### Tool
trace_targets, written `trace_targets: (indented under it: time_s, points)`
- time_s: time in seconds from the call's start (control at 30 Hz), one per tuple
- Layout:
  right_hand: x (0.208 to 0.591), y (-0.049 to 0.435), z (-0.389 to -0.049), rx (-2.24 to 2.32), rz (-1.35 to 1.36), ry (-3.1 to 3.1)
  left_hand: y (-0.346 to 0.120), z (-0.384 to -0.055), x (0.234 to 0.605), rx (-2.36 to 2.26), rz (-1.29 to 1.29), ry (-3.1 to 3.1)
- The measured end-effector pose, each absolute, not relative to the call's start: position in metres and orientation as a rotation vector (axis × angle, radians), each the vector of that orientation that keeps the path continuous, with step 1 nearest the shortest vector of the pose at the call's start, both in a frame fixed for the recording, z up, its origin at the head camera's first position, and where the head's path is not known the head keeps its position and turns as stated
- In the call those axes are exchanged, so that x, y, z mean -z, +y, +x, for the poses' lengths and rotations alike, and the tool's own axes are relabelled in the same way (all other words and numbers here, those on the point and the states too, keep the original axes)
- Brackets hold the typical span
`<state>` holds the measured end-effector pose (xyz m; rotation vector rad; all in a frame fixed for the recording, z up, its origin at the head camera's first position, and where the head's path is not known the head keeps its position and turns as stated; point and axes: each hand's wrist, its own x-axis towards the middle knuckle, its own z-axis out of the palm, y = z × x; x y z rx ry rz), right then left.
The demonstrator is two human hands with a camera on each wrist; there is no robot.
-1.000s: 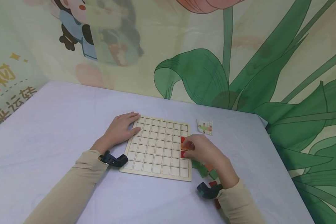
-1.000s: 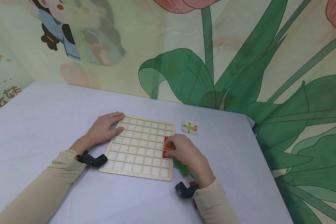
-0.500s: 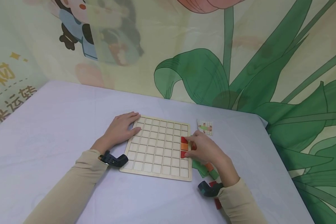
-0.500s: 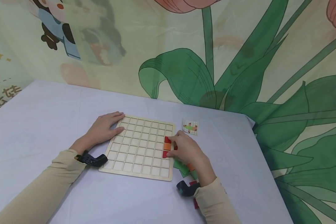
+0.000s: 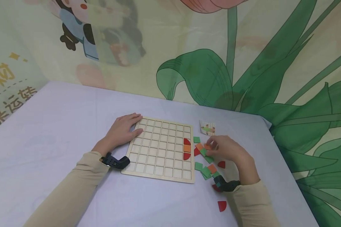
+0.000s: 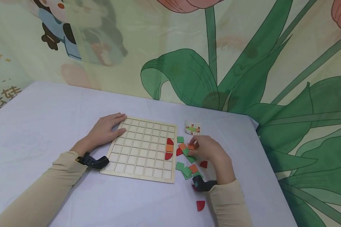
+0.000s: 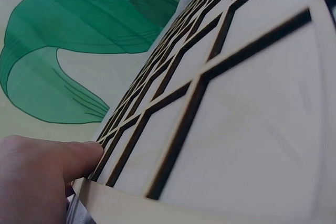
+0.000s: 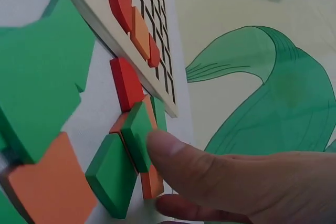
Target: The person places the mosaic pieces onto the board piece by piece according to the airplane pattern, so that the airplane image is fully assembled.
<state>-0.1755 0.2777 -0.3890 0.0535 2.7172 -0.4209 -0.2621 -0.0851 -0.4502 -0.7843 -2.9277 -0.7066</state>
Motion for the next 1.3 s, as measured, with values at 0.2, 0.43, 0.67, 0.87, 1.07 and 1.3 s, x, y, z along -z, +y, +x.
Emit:
trace_targets:
  time_s: [0.2,0.43,0.67,0.87,1.07,1.3]
  points:
    - [0.390,0.269,-0.174,0.406,0.066,2.666,-0.085,-0.263,0.451,0.696,-0.782,-2.924]
    - [0.390,0.260,-0.173,0.358,0.079,2.673,-0.085,-0.264,0.452,0.700,-0.782,-2.922]
    - [0.389,0.259,-0.172,0.350,0.054,2.706,-0.085,-0.263,0.452,0.696,-0.781,-2.927]
    - [0.390,0.252,-0.174,0.401,-0.003,2.788,-0.085,-0.263,0.451,0.692,-0.782,-2.925]
    - [0.395,0.232,-0.174,0.433,-0.084,2.884,-0.085,-0.263,0.450,0.689,-0.782,-2.932]
    - [0.396,0.227,-0.174,0.438,-0.100,2.926,-0.085,-0.263,0.450,0.692,-0.784,-2.930]
